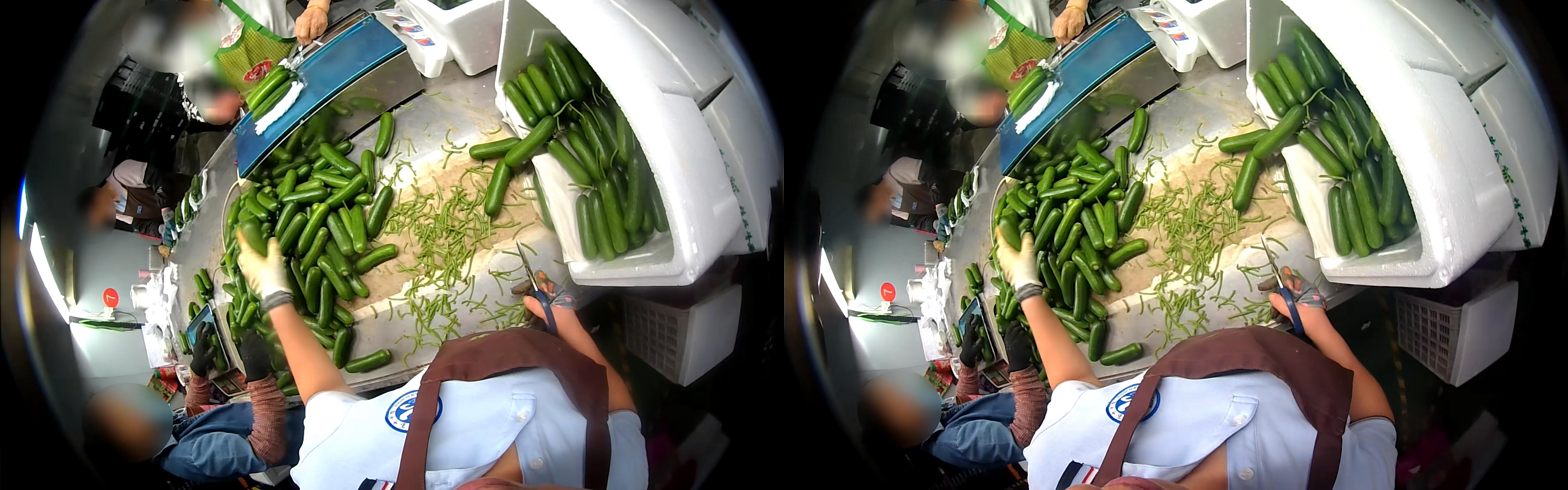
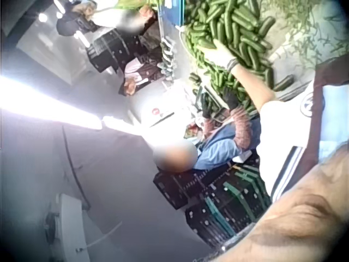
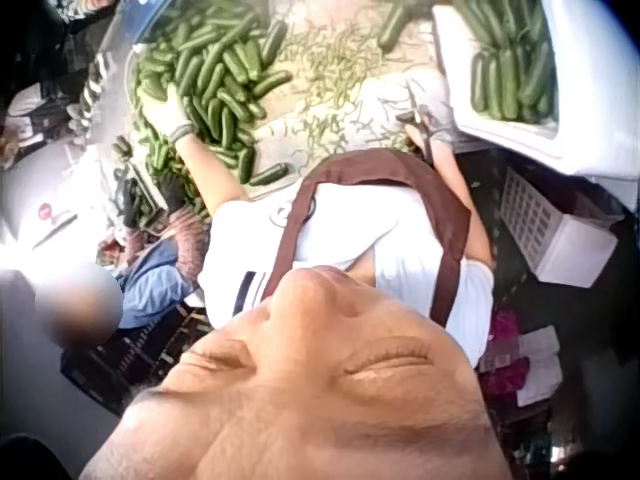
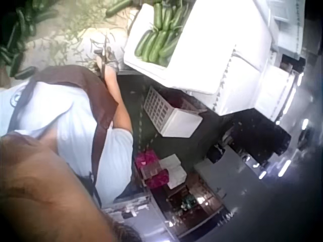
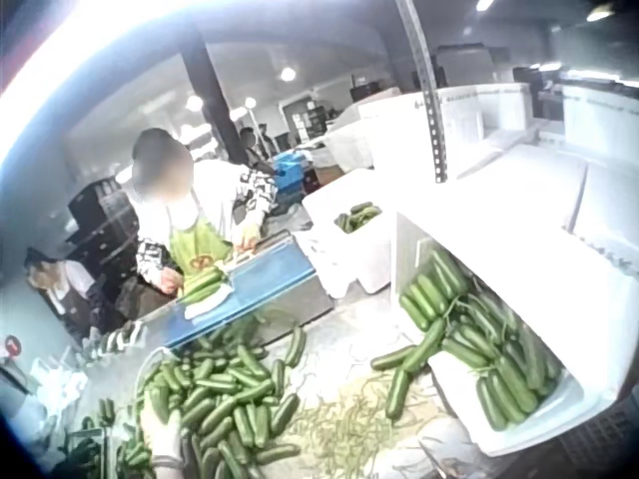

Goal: The person uses scissors to trim the ends of cucumbers and places them into a white styrofoam container. The person repeatedly picks cucumbers from a pile, trims them, and deposits them into the container.

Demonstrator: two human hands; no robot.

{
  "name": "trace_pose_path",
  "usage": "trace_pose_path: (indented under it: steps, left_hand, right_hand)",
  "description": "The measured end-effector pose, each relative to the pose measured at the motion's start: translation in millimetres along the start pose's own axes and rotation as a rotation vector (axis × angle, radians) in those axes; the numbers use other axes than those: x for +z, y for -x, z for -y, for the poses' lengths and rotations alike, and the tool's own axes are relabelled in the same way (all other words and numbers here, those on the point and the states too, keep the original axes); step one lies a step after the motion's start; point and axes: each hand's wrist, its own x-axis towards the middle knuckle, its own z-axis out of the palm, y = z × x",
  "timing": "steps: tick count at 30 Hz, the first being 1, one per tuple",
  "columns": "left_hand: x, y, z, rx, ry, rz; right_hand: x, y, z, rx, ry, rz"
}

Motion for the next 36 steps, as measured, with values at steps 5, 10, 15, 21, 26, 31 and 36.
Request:
trace_pose_path:
  steps: [5,10,15,21,26,31,36]
  left_hand:
    - [42.4,-43.0,-10.2,0.502,0.037,-0.145]
    - [156.6,-27.7,-129.4,0.785,0.125,0.164]
    - [256.9,-46.6,-190.6,0.675,-0.053,0.300]
    - [263.5,-42.8,-217.7,0.639,-0.202,0.537]
    - [226.7,-10.4,-220.8,0.714,0.190,0.467]
    - [159.8,72.9,-245.0,0.766,1.072,1.169]
    - [112.0,134.5,-230.8,0.332,1.266,1.654]
  right_hand:
    - [11.6,-6.8,-9.7,-0.061,0.020,0.008]
    - [21.5,-6.1,-8.7,-0.027,0.034,-0.030]
    - [21.7,-10.2,-17.2,-0.022,0.148,-0.028]
    - [14.6,-4.9,-2.4,0.028,0.065,-0.041]
    - [23.4,-12.5,-16.5,0.054,-0.083,0.030]
    - [16.7,-0.7,-3.5,-0.016,-0.193,-0.079]
    - [10.1,0.4,-0.4,-0.154,-0.206,-0.287]
